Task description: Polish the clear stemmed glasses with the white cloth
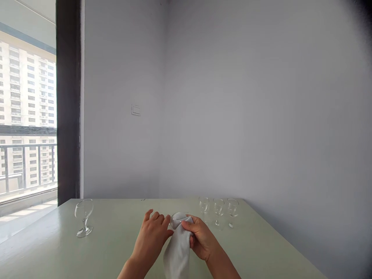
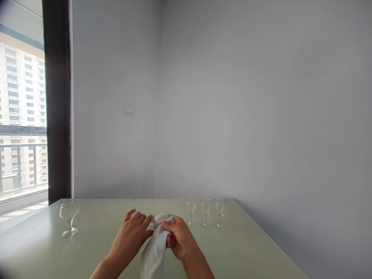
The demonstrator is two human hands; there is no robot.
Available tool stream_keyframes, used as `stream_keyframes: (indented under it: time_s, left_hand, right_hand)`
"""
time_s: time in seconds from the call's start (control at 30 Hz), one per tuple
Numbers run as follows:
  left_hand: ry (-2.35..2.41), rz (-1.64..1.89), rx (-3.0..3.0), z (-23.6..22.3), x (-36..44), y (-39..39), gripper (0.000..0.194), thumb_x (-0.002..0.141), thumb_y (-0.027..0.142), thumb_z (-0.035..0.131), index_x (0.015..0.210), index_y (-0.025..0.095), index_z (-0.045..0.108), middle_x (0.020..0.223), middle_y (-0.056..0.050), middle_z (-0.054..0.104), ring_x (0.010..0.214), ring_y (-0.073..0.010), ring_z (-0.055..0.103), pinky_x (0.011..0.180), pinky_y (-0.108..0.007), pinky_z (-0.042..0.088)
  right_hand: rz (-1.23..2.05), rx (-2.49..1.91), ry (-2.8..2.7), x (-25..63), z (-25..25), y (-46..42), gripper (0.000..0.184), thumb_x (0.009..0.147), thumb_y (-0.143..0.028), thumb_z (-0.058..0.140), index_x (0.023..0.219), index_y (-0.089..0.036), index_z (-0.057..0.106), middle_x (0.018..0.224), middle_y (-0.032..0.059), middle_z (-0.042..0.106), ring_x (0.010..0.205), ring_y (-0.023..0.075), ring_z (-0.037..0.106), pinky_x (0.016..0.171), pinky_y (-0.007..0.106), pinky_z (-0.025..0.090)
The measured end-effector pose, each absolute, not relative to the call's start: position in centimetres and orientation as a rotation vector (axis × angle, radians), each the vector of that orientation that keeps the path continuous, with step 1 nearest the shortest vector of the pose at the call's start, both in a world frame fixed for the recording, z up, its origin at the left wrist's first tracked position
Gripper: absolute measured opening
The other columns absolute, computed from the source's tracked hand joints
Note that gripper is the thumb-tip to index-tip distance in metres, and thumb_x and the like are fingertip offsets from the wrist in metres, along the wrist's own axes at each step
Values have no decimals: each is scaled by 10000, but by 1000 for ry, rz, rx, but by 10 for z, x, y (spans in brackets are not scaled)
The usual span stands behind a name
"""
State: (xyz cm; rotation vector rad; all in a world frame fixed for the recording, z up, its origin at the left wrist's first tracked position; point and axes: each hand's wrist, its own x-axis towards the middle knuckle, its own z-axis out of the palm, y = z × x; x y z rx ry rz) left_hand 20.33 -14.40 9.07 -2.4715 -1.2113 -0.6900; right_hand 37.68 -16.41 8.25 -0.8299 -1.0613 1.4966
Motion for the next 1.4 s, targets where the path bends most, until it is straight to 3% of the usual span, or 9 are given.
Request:
stream_keyframes:
  time_s: [0.07, 0.17, 0.27, 0.4, 0.63, 0.9, 1.07, 1.27, 1.4]
  left_hand:
    - [-1219, -674, -2530, 92, 200, -142, 177, 847, 335, 528, 889, 201, 636, 694, -22, 658, 730, -216, 599, 821, -427, 415]
    - [-1277, -664, -2628, 94, 195, -141, 347, 876, 458, 422, 733, 216, 626, 572, 2, 616, 586, -181, 574, 660, -353, 455]
    - [-1215, -794, -2524, 95, 199, -145, 200, 867, 352, 497, 967, 235, 624, 770, -13, 679, 784, -207, 621, 836, -442, 433]
    - [-1055, -910, -2367, 95, 208, -150, 399, 821, 121, 540, 1195, 258, 511, 978, -24, 664, 974, -217, 591, 1035, -546, 243]
    - [-999, -866, -2490, 92, 201, -142, 323, 869, 285, 511, 1180, 196, 501, 820, -24, 667, 709, -180, 617, 772, -397, 480]
    - [-995, -835, -2340, 94, 211, -155, 479, 803, 38, 474, 1242, 228, 469, 935, -33, 657, 935, -216, 581, 1011, -531, 299]
    - [-1000, -881, -2498, 90, 206, -145, 415, 839, 127, 506, 1242, 220, 475, 847, -20, 663, 753, -181, 598, 828, -404, 448]
    - [-1287, -845, -2852, 86, 195, -138, 397, 821, 306, 566, 1213, 337, 507, 818, 34, 684, 739, -171, 593, 634, -269, 463]
    - [-1193, -845, -2631, 85, 203, -143, 414, 835, 203, 532, 1243, 261, 493, 881, -19, 685, 870, -212, 597, 892, -452, 416]
  right_hand:
    - [1495, -812, -1160, 378, 87, -168, 293, 655, -338, 728, 813, -129, 596, 555, -35, 553, 360, 38, 429, 301, 142, 286]
    - [1454, -827, -1336, 381, 93, -174, 310, 642, -292, 740, 867, -113, 624, 607, -2, 600, 417, 88, 514, 308, 165, 344]
    - [1458, -828, -1186, 380, 93, -173, 291, 644, -295, 741, 840, -112, 628, 547, -24, 573, 362, 60, 456, 302, 158, 295]
    - [1506, -762, -970, 375, 92, -169, 281, 644, -342, 744, 768, -139, 595, 500, -76, 498, 339, -7, 336, 344, 125, 243]
    - [1500, -766, -1157, 384, 99, -175, 306, 654, -336, 756, 816, -110, 629, 510, -30, 570, 309, 28, 395, 314, 168, 236]
    - [1505, -791, -1038, 383, 90, -167, 295, 664, -379, 738, 762, -146, 586, 460, -91, 462, 326, -7, 306, 350, 141, 224]
    - [1492, -800, -1219, 390, 99, -175, 314, 656, -345, 751, 830, -114, 627, 533, -41, 554, 335, 25, 400, 312, 157, 265]
    - [1418, -912, -1557, 397, 99, -177, 337, 651, -297, 742, 924, -123, 649, 594, -39, 571, 420, 69, 495, 337, 168, 394]
    - [1442, -895, -1282, 387, 87, -166, 287, 649, -334, 732, 806, -123, 617, 530, -55, 532, 342, 29, 395, 310, 155, 288]
